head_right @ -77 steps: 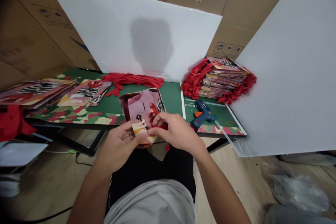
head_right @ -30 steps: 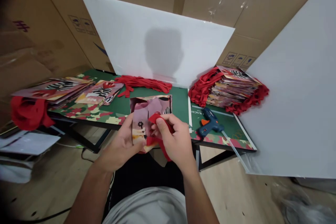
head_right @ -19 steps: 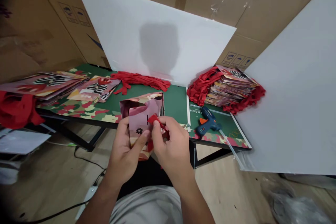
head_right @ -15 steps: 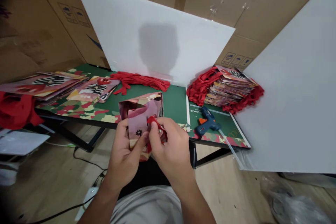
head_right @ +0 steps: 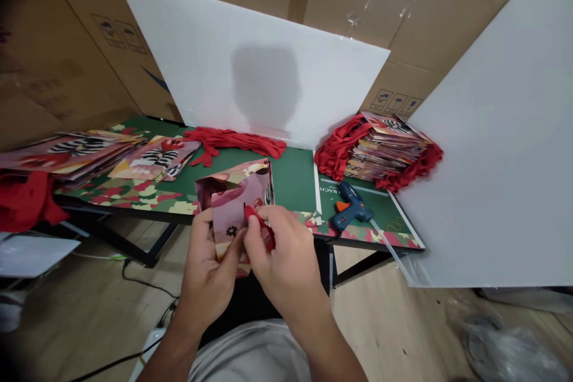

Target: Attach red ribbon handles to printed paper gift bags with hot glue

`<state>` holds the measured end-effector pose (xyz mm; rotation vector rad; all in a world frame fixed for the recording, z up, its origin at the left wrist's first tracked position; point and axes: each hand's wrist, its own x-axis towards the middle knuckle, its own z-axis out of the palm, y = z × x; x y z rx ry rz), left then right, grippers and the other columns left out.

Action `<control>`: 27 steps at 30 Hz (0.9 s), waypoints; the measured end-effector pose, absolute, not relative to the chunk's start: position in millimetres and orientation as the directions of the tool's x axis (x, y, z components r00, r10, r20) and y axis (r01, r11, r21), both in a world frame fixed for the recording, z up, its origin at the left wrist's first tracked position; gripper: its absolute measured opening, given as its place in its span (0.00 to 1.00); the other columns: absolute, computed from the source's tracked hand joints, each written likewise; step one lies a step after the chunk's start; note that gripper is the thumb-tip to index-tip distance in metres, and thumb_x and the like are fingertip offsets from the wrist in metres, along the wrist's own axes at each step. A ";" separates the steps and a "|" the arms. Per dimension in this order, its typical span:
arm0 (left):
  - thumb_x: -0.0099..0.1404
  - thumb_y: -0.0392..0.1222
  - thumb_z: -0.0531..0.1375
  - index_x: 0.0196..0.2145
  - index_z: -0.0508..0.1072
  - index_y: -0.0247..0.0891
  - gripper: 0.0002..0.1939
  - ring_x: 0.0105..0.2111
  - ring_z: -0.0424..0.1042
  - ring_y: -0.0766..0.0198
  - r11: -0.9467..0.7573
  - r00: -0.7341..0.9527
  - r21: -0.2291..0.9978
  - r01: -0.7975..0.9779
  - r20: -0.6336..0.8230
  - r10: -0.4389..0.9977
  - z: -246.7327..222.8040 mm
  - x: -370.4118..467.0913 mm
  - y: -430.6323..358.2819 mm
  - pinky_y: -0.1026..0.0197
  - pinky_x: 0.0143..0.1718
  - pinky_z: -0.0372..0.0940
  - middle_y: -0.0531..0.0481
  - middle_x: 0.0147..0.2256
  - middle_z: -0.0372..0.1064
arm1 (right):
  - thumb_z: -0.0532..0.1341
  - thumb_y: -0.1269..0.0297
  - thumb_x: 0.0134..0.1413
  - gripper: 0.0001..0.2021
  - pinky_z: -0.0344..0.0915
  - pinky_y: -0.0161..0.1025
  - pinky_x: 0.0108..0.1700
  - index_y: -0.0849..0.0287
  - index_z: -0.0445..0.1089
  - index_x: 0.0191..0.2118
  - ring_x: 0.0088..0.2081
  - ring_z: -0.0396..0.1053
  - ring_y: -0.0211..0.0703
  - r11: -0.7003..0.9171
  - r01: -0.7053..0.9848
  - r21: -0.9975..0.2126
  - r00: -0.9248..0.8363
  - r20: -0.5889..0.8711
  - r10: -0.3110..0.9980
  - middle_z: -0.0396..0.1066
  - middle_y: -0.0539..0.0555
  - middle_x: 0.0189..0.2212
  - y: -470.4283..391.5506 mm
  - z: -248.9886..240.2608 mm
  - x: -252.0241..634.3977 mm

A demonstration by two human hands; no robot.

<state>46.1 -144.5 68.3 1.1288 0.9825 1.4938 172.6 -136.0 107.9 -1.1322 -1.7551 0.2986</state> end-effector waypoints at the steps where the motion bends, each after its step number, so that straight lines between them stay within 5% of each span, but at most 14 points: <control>1: 0.75 0.55 0.64 0.62 0.62 0.48 0.25 0.51 0.82 0.54 -0.187 -0.085 0.957 -0.223 0.172 0.981 68.3 46.2 -144.5 0.58 0.44 0.80 0.42 0.59 0.75 | 0.60 0.67 0.72 0.06 0.69 0.38 0.43 0.55 0.75 0.43 0.37 0.76 0.43 0.532 0.556 -0.638 -0.074 0.599 0.797 0.80 0.51 0.37 -136.2 107.7 172.7; 18: 0.74 0.56 0.65 0.63 0.65 0.49 0.25 0.49 0.80 0.55 -0.211 -0.061 0.965 -0.157 0.203 0.977 68.7 41.8 -143.4 0.56 0.50 0.77 0.44 0.56 0.75 | 0.60 0.72 0.72 0.09 0.66 0.37 0.42 0.56 0.72 0.37 0.38 0.72 0.41 0.519 0.565 -0.641 -0.301 0.426 0.853 0.74 0.51 0.38 -130.9 148.8 192.0; 27: 0.75 0.55 0.64 0.64 0.59 0.51 0.27 0.53 0.81 0.52 -0.238 -0.124 0.944 -0.228 0.214 0.969 64.5 61.8 -151.3 0.53 0.47 0.80 0.40 0.63 0.72 | 0.61 0.73 0.66 0.12 0.61 0.38 0.35 0.55 0.67 0.29 0.30 0.67 0.40 0.435 0.641 -0.632 -0.189 0.418 0.888 0.70 0.48 0.30 -135.0 150.6 184.3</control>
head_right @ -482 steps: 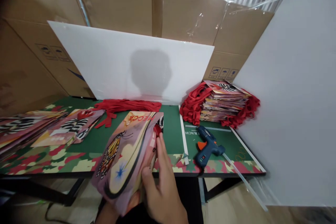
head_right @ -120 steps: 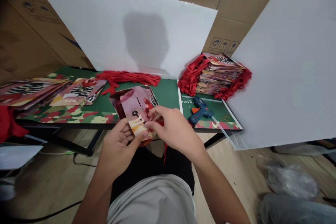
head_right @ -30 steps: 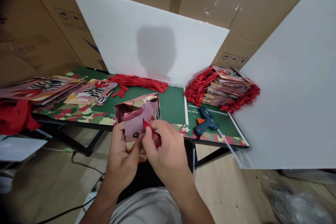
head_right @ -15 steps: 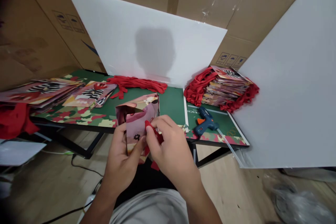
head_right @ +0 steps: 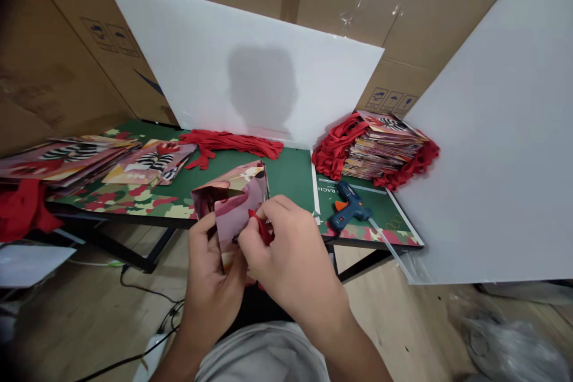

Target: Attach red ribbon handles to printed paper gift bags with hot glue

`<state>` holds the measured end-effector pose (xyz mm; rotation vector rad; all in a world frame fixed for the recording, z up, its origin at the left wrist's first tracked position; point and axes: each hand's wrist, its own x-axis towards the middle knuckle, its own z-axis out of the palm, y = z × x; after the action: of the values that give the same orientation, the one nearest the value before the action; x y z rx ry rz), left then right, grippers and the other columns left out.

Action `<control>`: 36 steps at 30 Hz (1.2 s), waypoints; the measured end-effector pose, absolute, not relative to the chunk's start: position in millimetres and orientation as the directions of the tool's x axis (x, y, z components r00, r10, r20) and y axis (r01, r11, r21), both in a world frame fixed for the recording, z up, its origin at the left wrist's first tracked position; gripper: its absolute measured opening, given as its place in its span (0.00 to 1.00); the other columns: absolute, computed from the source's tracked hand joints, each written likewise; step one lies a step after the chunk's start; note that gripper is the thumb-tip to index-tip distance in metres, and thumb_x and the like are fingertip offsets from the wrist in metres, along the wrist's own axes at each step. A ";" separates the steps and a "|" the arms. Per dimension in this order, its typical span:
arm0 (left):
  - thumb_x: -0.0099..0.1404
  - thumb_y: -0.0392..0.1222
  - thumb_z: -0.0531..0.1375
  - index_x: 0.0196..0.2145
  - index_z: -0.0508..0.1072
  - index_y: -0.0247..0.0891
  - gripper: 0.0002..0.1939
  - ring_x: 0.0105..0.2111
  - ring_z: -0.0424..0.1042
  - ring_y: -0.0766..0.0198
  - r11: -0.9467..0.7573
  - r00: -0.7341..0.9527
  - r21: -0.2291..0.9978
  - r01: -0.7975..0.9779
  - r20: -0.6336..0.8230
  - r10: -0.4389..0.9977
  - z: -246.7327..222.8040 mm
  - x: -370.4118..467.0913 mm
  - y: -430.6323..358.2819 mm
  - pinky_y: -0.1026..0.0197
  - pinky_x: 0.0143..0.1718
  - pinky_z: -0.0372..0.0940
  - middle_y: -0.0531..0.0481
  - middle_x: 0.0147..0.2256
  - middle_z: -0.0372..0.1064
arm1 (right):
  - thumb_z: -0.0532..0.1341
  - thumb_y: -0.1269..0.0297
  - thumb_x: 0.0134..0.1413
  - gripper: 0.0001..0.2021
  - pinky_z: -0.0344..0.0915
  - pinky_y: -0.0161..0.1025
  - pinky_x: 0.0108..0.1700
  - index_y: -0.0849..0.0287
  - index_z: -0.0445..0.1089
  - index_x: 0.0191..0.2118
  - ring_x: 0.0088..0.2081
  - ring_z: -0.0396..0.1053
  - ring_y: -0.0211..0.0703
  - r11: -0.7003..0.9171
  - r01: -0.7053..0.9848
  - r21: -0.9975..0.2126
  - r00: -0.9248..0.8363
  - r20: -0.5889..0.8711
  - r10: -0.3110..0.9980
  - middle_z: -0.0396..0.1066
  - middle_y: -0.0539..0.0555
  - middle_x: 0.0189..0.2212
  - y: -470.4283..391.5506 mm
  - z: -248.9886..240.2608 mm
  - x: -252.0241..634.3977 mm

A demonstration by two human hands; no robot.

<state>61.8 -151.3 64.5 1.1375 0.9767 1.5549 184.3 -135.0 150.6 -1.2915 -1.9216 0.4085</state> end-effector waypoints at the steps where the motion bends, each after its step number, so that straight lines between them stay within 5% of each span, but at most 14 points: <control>1: 0.75 0.55 0.64 0.65 0.59 0.51 0.27 0.54 0.81 0.51 -0.238 -0.122 0.942 -0.234 0.215 0.969 65.4 63.5 -152.6 0.53 0.46 0.80 0.39 0.63 0.72 | 0.61 0.72 0.66 0.13 0.61 0.38 0.35 0.55 0.67 0.29 0.31 0.67 0.40 0.435 0.631 -0.642 -0.173 0.430 0.886 0.70 0.48 0.30 -135.1 148.6 183.1; 6: 0.76 0.54 0.63 0.65 0.58 0.51 0.26 0.58 0.79 0.50 -0.221 -0.128 0.943 -0.247 0.195 0.973 69.9 66.0 -156.3 0.54 0.48 0.80 0.38 0.66 0.69 | 0.57 0.69 0.70 0.12 0.60 0.40 0.36 0.55 0.66 0.31 0.33 0.66 0.41 0.432 0.611 -0.663 -0.141 0.446 0.884 0.69 0.50 0.32 -135.2 138.4 177.6; 16: 0.76 0.50 0.65 0.68 0.53 0.51 0.32 0.64 0.75 0.49 -0.302 -0.167 0.934 -0.191 0.272 0.948 47.8 68.6 -156.4 0.49 0.58 0.77 0.37 0.69 0.66 | 0.60 0.76 0.60 0.15 0.54 0.40 0.33 0.55 0.58 0.26 0.30 0.60 0.38 0.384 0.623 -0.682 -0.117 0.404 0.907 0.63 0.46 0.28 -135.7 143.3 175.6; 21: 0.76 0.45 0.65 0.69 0.54 0.50 0.32 0.63 0.76 0.51 -0.389 -0.172 0.915 -0.108 0.368 0.914 31.7 70.9 -156.6 0.53 0.54 0.80 0.38 0.65 0.72 | 0.62 0.78 0.57 0.16 0.52 0.40 0.31 0.55 0.57 0.24 0.28 0.59 0.38 0.330 0.663 -0.672 -0.079 0.375 0.924 0.62 0.45 0.26 -137.5 147.0 173.3; 25: 0.75 0.42 0.65 0.69 0.56 0.49 0.32 0.59 0.80 0.52 -0.509 -0.201 0.861 -0.001 0.499 0.843 26.4 69.7 -152.6 0.56 0.49 0.82 0.40 0.63 0.75 | 0.61 0.77 0.62 0.16 0.55 0.38 0.34 0.55 0.58 0.27 0.31 0.62 0.38 0.375 0.646 -0.665 -0.156 0.365 0.918 0.64 0.46 0.30 -137.4 148.1 177.6; 31: 0.80 0.40 0.58 0.67 0.60 0.46 0.22 0.53 0.83 0.58 -0.483 -0.160 0.856 0.185 0.511 0.845 37.9 61.3 -148.2 0.59 0.49 0.81 0.42 0.60 0.78 | 0.58 0.72 0.75 0.12 0.60 0.35 0.42 0.56 0.67 0.35 0.38 0.69 0.38 0.438 0.608 -0.662 -0.260 0.355 0.898 0.70 0.48 0.37 -133.0 145.7 192.2; 36: 0.79 0.39 0.59 0.66 0.62 0.47 0.21 0.54 0.83 0.60 -0.482 -0.135 0.847 0.222 0.517 0.845 40.9 57.3 -148.6 0.62 0.50 0.80 0.44 0.59 0.79 | 0.61 0.73 0.73 0.14 0.57 0.36 0.37 0.56 0.67 0.32 0.33 0.67 0.38 0.399 0.652 -0.645 -0.266 0.298 0.917 0.70 0.45 0.31 -131.7 145.6 200.2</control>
<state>57.3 -148.6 40.9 1.6470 1.1956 1.6597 200.2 -131.7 145.6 -1.3347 -2.0149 0.5296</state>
